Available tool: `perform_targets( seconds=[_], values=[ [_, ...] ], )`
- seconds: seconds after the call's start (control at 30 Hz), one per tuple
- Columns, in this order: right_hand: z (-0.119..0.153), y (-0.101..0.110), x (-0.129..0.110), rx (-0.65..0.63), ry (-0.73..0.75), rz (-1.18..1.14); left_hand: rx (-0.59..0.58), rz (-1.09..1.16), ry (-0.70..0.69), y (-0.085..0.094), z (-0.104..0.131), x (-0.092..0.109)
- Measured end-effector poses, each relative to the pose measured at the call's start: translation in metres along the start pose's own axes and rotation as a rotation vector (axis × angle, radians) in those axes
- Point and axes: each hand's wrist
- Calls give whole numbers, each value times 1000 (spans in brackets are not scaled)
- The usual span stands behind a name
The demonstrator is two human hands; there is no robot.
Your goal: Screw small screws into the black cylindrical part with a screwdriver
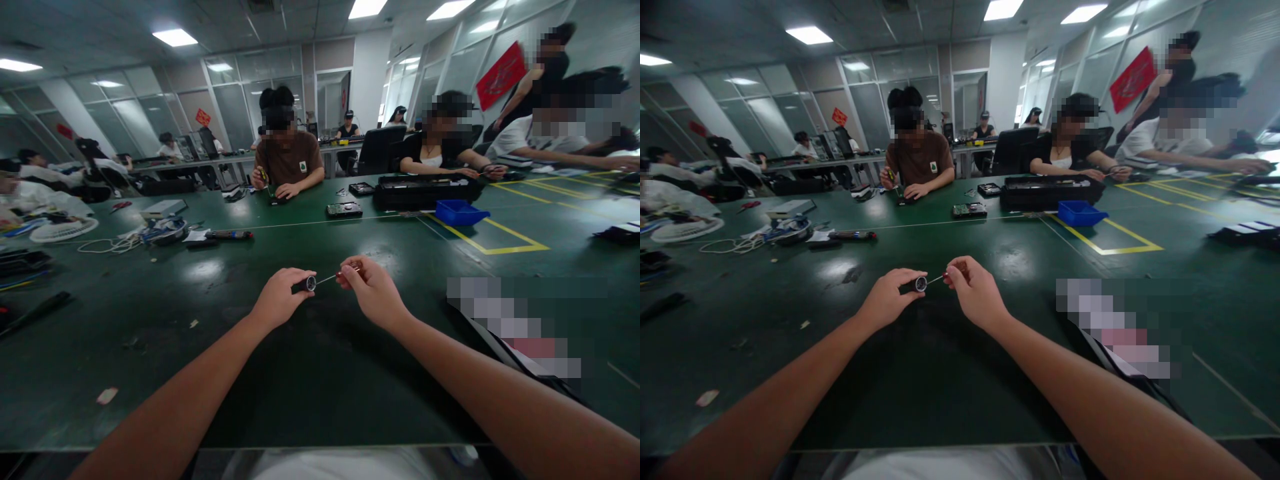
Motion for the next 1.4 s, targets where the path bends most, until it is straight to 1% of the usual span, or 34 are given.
perform_targets(
  seconds=[0.17, 0.57, 0.83, 0.97, 1.13, 1.3, 1.4],
  values=[
    [0, 0, 0, 22, -10, 2, 14, -2, -3, -1, 0, -1],
    [-2, 0, 0, 26, -61, -34, 26, 6, 21, -2, 1, -2],
    [2, -3, 2, 9, 15, 19, 31, 9, 5, -1, 1, -1],
    [3, -1, -1, 45, 37, 41, 4, 2, 34, -1, 1, 0],
    [4, 5, -8, 143, 91, 108, -23, -4, 64, -1, 2, -2],
    [5, 6, -8, 81, 164, 131, -35, -4, 48, -2, 1, 0],
    [5, 4, -6, 83, 173, 181, -47, -4, 49, -1, 1, 1]
  ],
)
Point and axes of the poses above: each hand's wrist, its own z-axis away from the middle knuckle, its own y-axis out of the back of the hand, x = y × z, and after that the axes turned 8 degrees about x, right-handed
